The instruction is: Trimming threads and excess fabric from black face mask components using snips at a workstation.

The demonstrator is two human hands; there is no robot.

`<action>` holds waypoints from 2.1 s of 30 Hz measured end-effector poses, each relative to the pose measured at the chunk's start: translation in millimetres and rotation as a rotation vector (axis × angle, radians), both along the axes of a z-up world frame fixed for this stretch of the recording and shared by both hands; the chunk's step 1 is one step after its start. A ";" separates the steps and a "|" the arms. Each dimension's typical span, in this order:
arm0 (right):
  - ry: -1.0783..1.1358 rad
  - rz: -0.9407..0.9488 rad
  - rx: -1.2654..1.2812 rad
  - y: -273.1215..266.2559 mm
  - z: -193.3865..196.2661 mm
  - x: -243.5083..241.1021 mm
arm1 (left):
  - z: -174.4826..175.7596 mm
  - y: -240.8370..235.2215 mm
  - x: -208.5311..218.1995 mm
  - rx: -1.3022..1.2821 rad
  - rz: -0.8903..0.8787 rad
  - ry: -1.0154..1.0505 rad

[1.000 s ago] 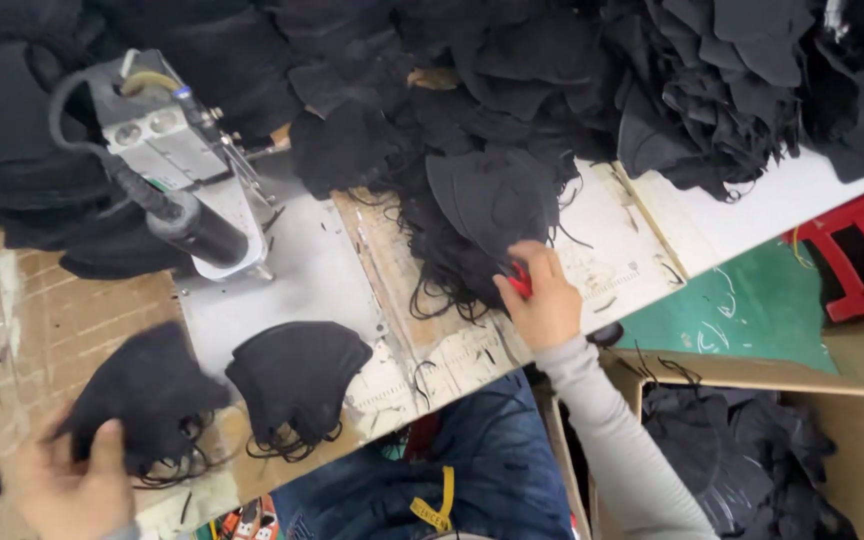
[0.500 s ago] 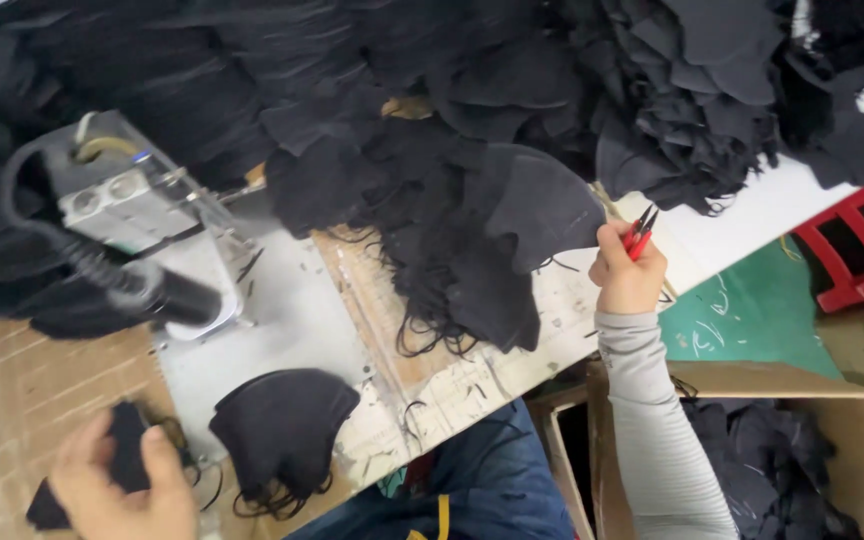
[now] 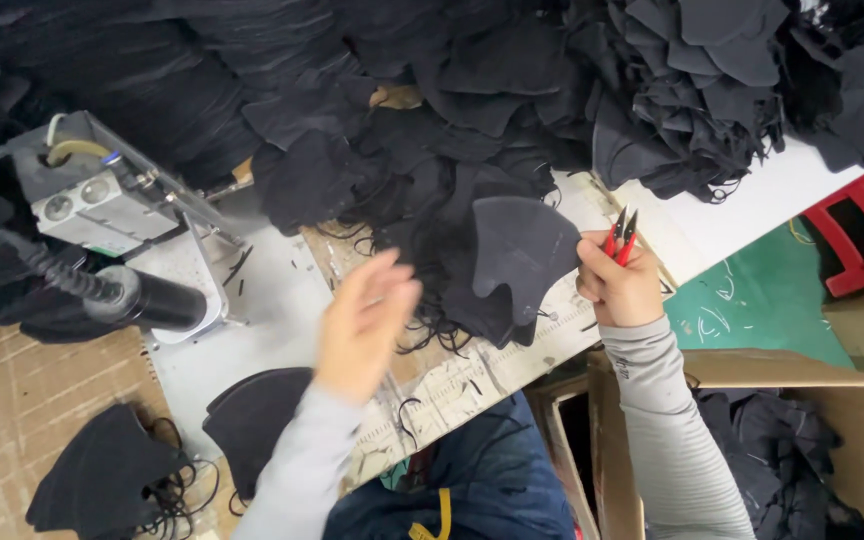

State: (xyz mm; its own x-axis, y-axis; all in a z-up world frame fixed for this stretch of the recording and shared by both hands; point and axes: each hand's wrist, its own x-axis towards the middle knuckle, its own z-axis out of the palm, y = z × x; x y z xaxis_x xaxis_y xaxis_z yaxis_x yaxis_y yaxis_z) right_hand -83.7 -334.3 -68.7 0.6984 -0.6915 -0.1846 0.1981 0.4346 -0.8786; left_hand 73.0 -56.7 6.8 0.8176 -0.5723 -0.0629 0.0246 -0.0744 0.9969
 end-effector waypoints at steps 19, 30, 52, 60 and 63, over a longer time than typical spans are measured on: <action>0.048 -0.134 -0.024 35.5 -14.7 -34.3 | -65.9 -65.0 -2.2 -0.332 -0.073 0.626; -0.123 0.644 0.555 167.8 -22.6 -55.7 | -69.9 118.1 -34.8 -0.412 0.331 0.401; 0.617 0.035 -1.084 -12.4 -4.0 17.5 | 4.7 70.9 -66.0 0.569 0.240 -0.849; 0.142 0.202 -0.746 84.4 101.4 -14.6 | -8.8 -27.6 -60.3 0.347 -0.099 -0.209; 0.051 0.084 -0.272 79.6 77.0 -22.0 | -33.8 -9.1 -52.8 -0.309 -0.036 0.307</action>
State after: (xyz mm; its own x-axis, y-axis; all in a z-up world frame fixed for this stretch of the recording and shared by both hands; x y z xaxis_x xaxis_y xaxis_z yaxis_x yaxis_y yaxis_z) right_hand -105.8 -254.8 8.4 0.7500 -0.6604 -0.0370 0.1236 0.1950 -0.9730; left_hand 20.2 -65.9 -27.1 0.7672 -0.6298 -0.1211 0.3258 0.2201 0.9195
